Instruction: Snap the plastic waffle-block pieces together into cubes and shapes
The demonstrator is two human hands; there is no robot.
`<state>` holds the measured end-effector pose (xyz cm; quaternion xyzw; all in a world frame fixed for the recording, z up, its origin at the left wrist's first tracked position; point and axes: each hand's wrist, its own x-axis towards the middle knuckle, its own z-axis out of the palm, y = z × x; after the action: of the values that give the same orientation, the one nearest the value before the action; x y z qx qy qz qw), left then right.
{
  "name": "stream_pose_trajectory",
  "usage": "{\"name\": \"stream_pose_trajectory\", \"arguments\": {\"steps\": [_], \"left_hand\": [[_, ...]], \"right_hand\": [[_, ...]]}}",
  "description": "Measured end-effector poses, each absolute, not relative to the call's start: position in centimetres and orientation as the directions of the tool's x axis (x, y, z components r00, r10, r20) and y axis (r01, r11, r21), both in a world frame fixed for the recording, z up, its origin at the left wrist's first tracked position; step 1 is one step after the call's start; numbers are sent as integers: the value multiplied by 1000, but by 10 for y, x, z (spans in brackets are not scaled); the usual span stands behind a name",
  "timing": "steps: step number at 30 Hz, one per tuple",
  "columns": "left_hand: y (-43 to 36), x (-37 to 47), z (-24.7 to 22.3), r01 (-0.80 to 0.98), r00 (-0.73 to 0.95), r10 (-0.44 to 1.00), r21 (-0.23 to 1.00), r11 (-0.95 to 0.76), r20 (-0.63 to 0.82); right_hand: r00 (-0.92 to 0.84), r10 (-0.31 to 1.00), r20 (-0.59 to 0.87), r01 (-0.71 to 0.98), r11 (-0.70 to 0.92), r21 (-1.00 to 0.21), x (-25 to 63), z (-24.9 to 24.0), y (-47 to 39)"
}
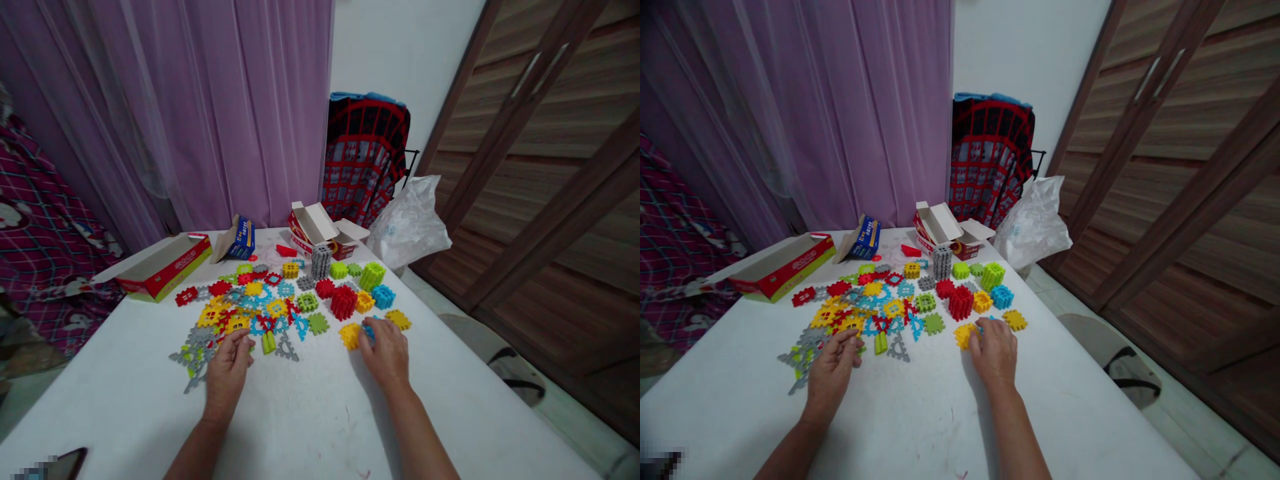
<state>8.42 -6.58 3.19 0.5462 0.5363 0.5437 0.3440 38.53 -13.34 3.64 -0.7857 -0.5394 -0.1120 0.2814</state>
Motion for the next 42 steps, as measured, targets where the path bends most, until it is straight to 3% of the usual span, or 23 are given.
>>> {"name": "stream_pose_trajectory", "arguments": {"steps": [6,22,29,33,42], "left_hand": [[-66,83,33,208,-179,960,962,-177,216],[-67,84,35,253,-163,964,954,-164,209],[-68,86,38,231,-170,963,959,-165,207],[-68,86,38,207,-167,965,964,-165,202],[-68,86,39,223,-166,967,962,-156,196]], "right_hand": [[207,888,409,972,-141,-186,383,36,-129],[214,901,377,968,-143,-206,372,35,-123],[329,851,410,936,-237,-258,375,47,-138],[488,820,299,860,-393,-325,381,45,-155],[504,851,150,841,-444,-311,364,46,-152]]}}
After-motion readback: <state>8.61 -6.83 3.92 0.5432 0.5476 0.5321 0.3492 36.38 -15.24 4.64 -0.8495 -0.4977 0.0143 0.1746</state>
